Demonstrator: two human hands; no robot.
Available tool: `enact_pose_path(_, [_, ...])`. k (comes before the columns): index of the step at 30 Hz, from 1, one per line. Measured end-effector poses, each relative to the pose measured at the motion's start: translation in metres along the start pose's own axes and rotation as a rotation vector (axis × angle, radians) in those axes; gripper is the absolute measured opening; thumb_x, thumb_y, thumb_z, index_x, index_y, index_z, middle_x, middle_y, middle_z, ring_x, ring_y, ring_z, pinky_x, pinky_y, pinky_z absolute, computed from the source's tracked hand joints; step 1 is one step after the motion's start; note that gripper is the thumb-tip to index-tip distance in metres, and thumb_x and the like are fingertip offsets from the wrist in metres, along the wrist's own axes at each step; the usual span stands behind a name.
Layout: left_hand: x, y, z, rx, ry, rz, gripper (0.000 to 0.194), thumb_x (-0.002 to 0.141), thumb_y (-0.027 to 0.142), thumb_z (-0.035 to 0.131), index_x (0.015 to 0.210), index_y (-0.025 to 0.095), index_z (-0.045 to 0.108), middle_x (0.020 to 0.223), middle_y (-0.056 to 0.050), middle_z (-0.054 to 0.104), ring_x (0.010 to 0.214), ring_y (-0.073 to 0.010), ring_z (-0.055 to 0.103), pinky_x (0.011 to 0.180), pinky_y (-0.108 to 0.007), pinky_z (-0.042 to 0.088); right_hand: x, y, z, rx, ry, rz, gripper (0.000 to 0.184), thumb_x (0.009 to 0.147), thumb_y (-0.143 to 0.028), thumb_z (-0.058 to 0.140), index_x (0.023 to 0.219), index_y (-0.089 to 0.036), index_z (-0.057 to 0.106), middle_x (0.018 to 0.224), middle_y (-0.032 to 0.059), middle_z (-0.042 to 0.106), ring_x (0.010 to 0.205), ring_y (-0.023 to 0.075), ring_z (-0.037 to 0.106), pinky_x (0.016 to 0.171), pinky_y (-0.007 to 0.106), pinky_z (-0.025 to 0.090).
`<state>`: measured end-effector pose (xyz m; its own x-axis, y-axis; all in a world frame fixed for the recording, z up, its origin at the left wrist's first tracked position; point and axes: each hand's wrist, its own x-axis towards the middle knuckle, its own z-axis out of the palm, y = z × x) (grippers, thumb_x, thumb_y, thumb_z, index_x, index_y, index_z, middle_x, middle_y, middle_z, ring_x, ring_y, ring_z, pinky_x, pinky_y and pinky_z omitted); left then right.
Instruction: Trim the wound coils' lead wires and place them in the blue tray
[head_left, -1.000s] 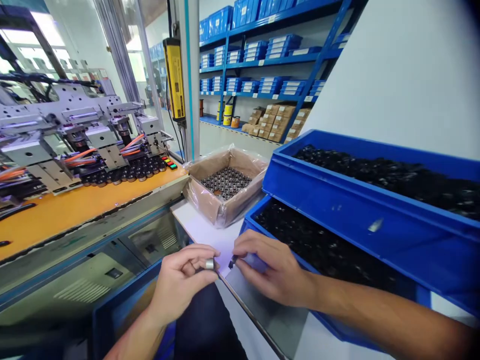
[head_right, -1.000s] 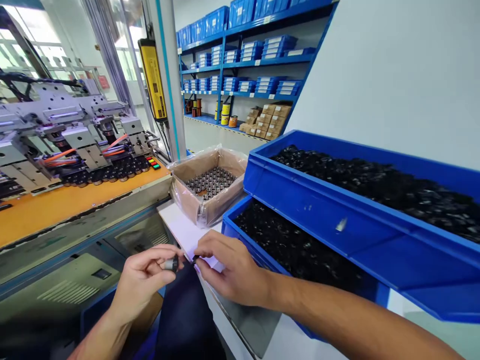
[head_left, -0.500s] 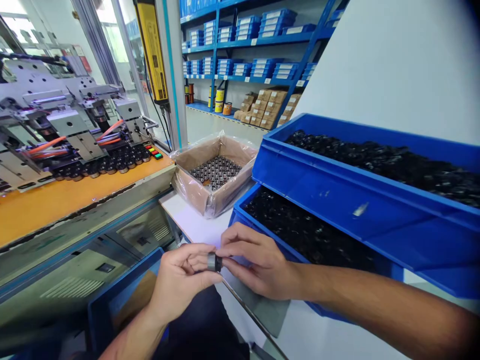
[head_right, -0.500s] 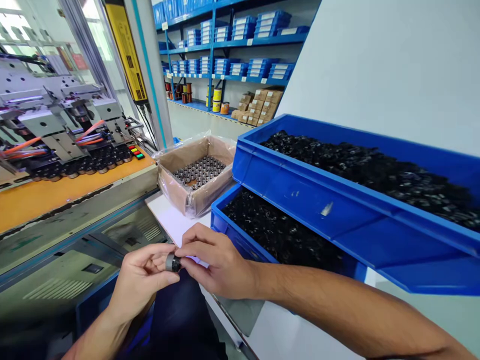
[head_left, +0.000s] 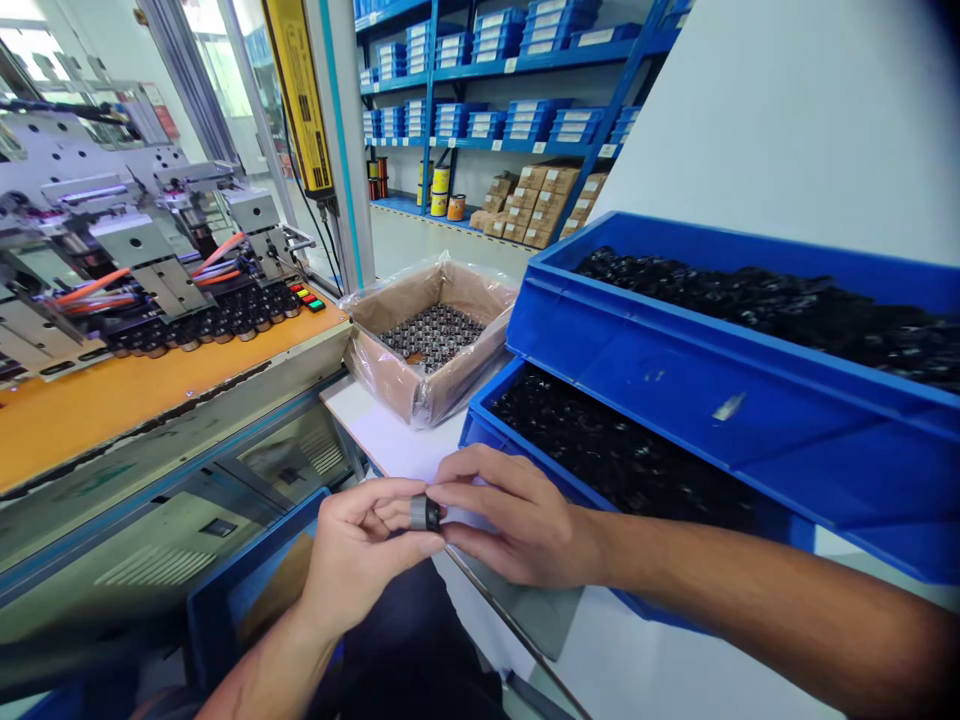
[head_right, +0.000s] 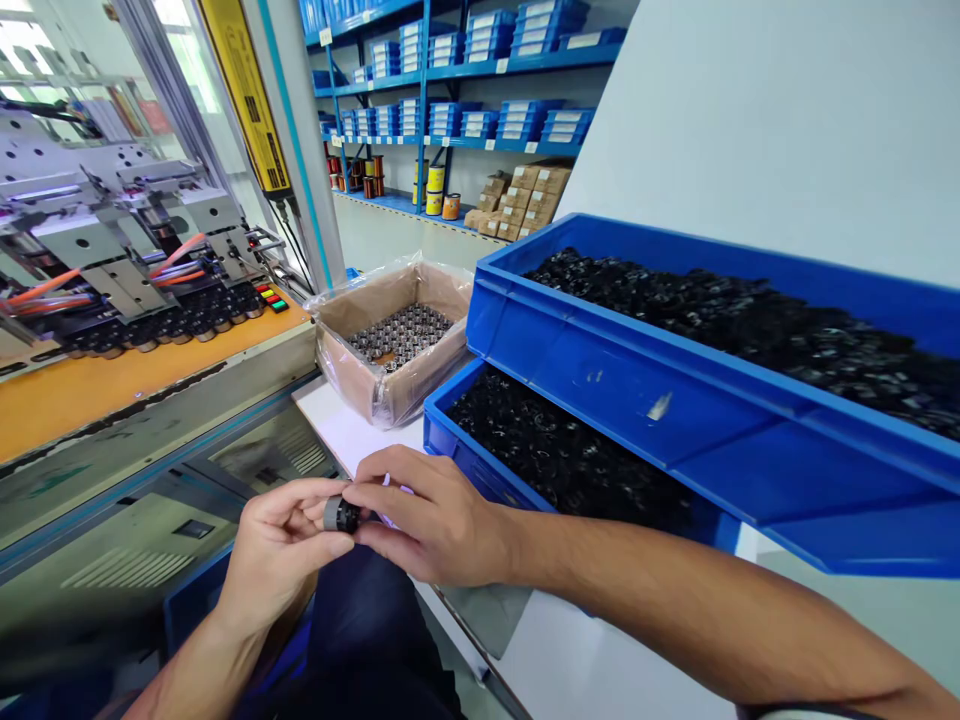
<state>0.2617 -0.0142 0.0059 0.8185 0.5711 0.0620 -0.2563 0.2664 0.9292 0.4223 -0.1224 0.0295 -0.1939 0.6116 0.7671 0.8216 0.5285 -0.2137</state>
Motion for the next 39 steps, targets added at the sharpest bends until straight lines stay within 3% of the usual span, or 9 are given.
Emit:
enact_pose_path(12, [-0.004, 0.003, -0.001, -0.047, -0.065, -0.009, 0.04, 0.062, 0.006, 0.086, 0.097, 0.024, 0.079, 0.086, -0.003, 0.081, 0.08, -0.0184, 0.077, 0.079, -0.025, 0.062, 0.0, 0.001, -0.004, -0.132, -0.003, -0.079, 0.018, 0.094, -0.018, 0.06, 0.11, -0.008, 0.061, 0.092, 0.0101, 0.064, 0.088, 0.0163, 0.061, 0.073, 0.028, 0.056])
enact_pose_path(17, [-0.004, 0.006, 0.005, -0.071, -0.054, -0.008, 0.04, 0.061, 0.004, 0.086, 0.094, 0.024, 0.079, 0.086, -0.003, 0.081, 0.078, -0.0179, 0.077, 0.077, -0.024, 0.062, 0.005, 0.002, -0.011, -0.247, -0.023, -0.261, 0.02, 0.094, -0.016, 0.055, 0.104, -0.001, 0.064, 0.08, 0.0083, 0.063, 0.078, 0.0186, 0.061, 0.063, 0.029, 0.055])
enact_pose_path(20, [-0.007, 0.001, 0.016, -0.087, 0.006, 0.012, 0.037, 0.061, 0.005, 0.086, 0.093, 0.022, 0.079, 0.085, -0.004, 0.081, 0.077, -0.0187, 0.077, 0.074, -0.024, 0.063, 0.007, 0.001, -0.012, -0.272, -0.034, -0.296, 0.022, 0.094, -0.016, 0.054, 0.103, 0.001, 0.064, 0.075, 0.0084, 0.063, 0.071, 0.0193, 0.061, 0.059, 0.03, 0.055])
enact_pose_path(23, [-0.01, -0.005, 0.026, -0.075, 0.109, 0.115, 0.033, 0.063, 0.006, 0.085, 0.091, 0.022, 0.079, 0.084, -0.003, 0.081, 0.077, -0.0184, 0.077, 0.072, -0.022, 0.063, 0.006, -0.001, -0.01, -0.292, -0.013, -0.273, 0.023, 0.095, -0.016, 0.051, 0.103, 0.001, 0.063, 0.077, 0.0105, 0.065, 0.073, 0.0201, 0.063, 0.06, 0.032, 0.057])
enact_pose_path(26, [-0.011, -0.004, 0.024, 0.083, 0.176, 0.269, 0.043, 0.062, 0.005, 0.085, 0.099, 0.027, 0.077, 0.092, -0.002, 0.081, 0.083, -0.0167, 0.077, 0.075, -0.02, 0.061, 0.004, -0.004, -0.009, -0.244, 0.044, -0.258, 0.02, 0.093, -0.011, 0.051, 0.105, 0.001, 0.061, 0.085, 0.0153, 0.067, 0.086, 0.0223, 0.065, 0.069, 0.034, 0.061])
enact_pose_path(29, [-0.008, 0.005, 0.011, 0.427, 0.078, 0.487, 0.049, 0.063, 0.007, 0.086, 0.106, 0.028, 0.076, 0.1, -0.003, 0.079, 0.088, -0.0163, 0.075, 0.08, -0.02, 0.06, 0.002, -0.007, -0.01, -0.143, 0.056, -0.195, 0.018, 0.089, -0.004, 0.052, 0.106, -0.001, 0.059, 0.09, 0.0159, 0.068, 0.091, 0.0207, 0.065, 0.075, 0.035, 0.063])
enact_pose_path(33, [-0.002, 0.013, -0.001, 0.702, -0.075, 0.789, 0.032, 0.071, 0.013, 0.082, 0.103, 0.017, 0.077, 0.09, -0.008, 0.077, 0.081, -0.0159, 0.074, 0.075, -0.021, 0.06, 0.002, -0.016, -0.004, -0.027, 0.029, -0.1, 0.019, 0.089, -0.002, 0.051, 0.107, -0.003, 0.058, 0.091, 0.0157, 0.068, 0.091, 0.0194, 0.064, 0.076, 0.034, 0.063])
enact_pose_path(36, [-0.003, 0.012, -0.002, 0.733, -0.034, 0.85, 0.027, 0.075, 0.013, 0.079, 0.102, 0.014, 0.075, 0.085, -0.008, 0.075, 0.075, -0.0143, 0.073, 0.07, -0.021, 0.059, 0.006, -0.016, -0.004, -0.03, -0.027, -0.083, 0.02, 0.091, -0.004, 0.05, 0.109, -0.005, 0.058, 0.093, 0.0145, 0.068, 0.092, 0.0188, 0.064, 0.078, 0.033, 0.062])
enact_pose_path(39, [-0.007, 0.014, -0.005, 0.733, 0.004, 0.815, 0.023, 0.077, 0.014, 0.078, 0.099, 0.014, 0.074, 0.082, -0.007, 0.074, 0.072, -0.0134, 0.071, 0.067, -0.02, 0.057, 0.011, 0.005, -0.034, -0.209, -0.124, -0.142, 0.022, 0.094, -0.019, 0.058, 0.114, -0.009, 0.06, 0.1, 0.0144, 0.07, 0.097, 0.0219, 0.066, 0.085, 0.038, 0.06])
